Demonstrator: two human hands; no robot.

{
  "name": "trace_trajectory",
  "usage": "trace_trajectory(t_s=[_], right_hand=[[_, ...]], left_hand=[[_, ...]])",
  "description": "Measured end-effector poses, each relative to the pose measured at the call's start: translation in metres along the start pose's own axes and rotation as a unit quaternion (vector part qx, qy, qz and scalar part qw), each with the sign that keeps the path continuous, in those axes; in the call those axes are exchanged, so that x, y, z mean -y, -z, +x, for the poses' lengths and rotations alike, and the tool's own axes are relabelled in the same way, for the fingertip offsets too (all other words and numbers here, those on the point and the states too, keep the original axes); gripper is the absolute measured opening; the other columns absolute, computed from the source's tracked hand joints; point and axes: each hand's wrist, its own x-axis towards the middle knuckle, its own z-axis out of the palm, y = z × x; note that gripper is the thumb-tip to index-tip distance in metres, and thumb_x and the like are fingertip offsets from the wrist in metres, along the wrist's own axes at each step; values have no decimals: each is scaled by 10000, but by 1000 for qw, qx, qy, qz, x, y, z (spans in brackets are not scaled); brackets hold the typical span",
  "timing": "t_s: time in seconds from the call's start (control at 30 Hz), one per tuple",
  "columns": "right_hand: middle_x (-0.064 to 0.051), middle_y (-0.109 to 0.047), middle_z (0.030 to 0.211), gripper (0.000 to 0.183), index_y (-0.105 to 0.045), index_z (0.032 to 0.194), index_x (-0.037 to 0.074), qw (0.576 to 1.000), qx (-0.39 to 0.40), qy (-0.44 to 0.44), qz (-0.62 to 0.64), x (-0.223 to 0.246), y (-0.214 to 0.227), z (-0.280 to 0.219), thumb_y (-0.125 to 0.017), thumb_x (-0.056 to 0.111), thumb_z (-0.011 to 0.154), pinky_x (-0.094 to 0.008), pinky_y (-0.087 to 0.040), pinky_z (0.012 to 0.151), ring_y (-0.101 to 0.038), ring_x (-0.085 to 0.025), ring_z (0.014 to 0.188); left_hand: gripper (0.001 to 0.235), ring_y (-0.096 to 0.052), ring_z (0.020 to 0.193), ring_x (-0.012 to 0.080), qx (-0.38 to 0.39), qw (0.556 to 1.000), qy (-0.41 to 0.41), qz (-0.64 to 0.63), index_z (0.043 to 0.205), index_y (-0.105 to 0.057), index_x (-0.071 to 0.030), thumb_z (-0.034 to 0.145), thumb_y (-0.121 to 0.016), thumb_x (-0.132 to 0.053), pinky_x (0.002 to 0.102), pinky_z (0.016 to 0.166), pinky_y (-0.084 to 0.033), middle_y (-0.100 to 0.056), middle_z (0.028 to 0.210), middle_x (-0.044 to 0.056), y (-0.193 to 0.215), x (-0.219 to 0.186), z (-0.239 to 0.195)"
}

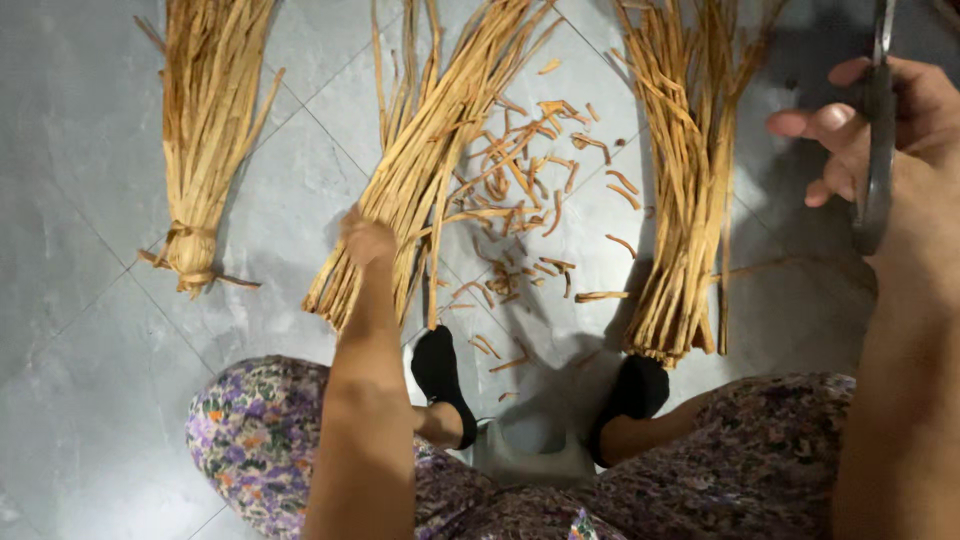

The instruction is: The person sits on a low stool and uses shears to trim the ends of dried sticks. They hold a bundle of sticks in one hand and cut the ends with the shears in the other, dropping the trimmed pieces onto the floor.

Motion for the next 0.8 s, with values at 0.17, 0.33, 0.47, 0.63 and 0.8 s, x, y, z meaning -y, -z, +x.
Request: trace_trajectory(t_s=[0.17, 0.33, 0.47, 0.63, 0.8], right_hand=[[-104, -694, 1047, 280, -567, 1274, 27, 999, -2, -44, 23, 17, -26, 10, -670, 141, 1041, -248, -603, 632, -762, -107, 993], [-53, -708, 921, 309, -610, 1250, 40, 999, -5, -49, -5, 18, -42, 15, -696, 179, 988, -201, -510, 513, -543, -10, 566], [-88, -664, 891, 341, -619, 1299, 28, 997, -6, -58, -41, 9, -46, 20, -713, 182, 1010, -223, -525, 523, -560, -19, 590], [-96, -724, 1040, 344, -604, 1336, -2, 997, -10, -63, -33, 9, -47, 19, -717, 165, 1057, -220, -526, 561, -632, -32, 708], [-114, -732, 995, 334, -583, 1286, -2, 998, -11, -62, -18, 19, -43, 16, -696, 169, 1022, -209, -516, 545, -635, -51, 692]], left_hand=[[865, -176, 1543, 348, 236, 965, 114, -9, 1573, -228, -2, 895, -676, -298, 490, 1201, -268, -290, 1617, 219, 15, 75, 5], [1203, -124, 1557, 365, 302, 953, 31, -18, 1592, -146, 14, 767, -866, -484, 444, 1279, -206, -221, 1637, 252, 8, 85, 9], [1258, -226, 1533, 354, 385, 917, 105, 8, 1641, -134, -155, 687, -851, -553, 503, 1213, -285, -187, 1696, 127, 10, 83, 10], [1136, -327, 1512, 340, 422, 881, 140, 164, 1589, -372, -129, 716, -807, -711, 534, 1185, -341, -356, 1648, 118, 21, 61, 19], [966, -360, 1483, 341, 404, 901, 109, 114, 1514, -483, -201, 724, -800, -656, 606, 1161, -331, -459, 1564, 119, 30, 61, 22]])
